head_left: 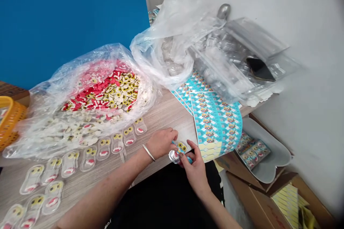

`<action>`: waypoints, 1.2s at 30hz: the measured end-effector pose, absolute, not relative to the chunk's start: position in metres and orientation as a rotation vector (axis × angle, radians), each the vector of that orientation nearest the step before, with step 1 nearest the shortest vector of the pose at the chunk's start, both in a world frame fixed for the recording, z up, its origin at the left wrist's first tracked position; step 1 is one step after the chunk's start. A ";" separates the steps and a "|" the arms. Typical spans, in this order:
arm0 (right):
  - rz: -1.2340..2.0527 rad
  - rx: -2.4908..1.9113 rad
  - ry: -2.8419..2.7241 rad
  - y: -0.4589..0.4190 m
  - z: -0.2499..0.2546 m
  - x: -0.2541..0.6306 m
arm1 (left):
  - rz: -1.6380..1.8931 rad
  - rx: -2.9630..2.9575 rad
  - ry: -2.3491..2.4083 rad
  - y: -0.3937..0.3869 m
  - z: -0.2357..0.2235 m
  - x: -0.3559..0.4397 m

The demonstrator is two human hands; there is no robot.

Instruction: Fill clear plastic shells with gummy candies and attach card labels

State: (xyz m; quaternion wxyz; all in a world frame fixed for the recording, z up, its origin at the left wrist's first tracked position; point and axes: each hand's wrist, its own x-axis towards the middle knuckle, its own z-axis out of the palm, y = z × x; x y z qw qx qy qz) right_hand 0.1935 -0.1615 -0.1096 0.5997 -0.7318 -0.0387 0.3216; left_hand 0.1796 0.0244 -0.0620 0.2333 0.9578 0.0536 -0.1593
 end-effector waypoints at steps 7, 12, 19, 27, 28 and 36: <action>0.803 -1.543 0.016 -0.165 -0.100 0.189 | -0.319 2.599 0.265 0.013 -0.063 0.166; 0.819 -1.527 0.006 -0.173 -0.101 0.189 | -0.259 2.480 0.376 0.002 -0.064 0.157; 0.644 -1.546 -0.180 -0.172 -0.059 0.211 | 0.117 1.343 0.732 -0.025 -0.054 0.152; 0.728 -1.556 -0.400 -0.159 -0.034 0.239 | 0.391 0.858 0.782 -0.021 -0.020 0.153; 0.742 -1.529 -0.391 -0.158 -0.034 0.243 | 0.416 0.846 0.791 -0.018 -0.018 0.153; 0.849 -1.381 -0.516 -0.146 -0.029 0.261 | 0.318 0.692 0.666 -0.022 -0.004 0.150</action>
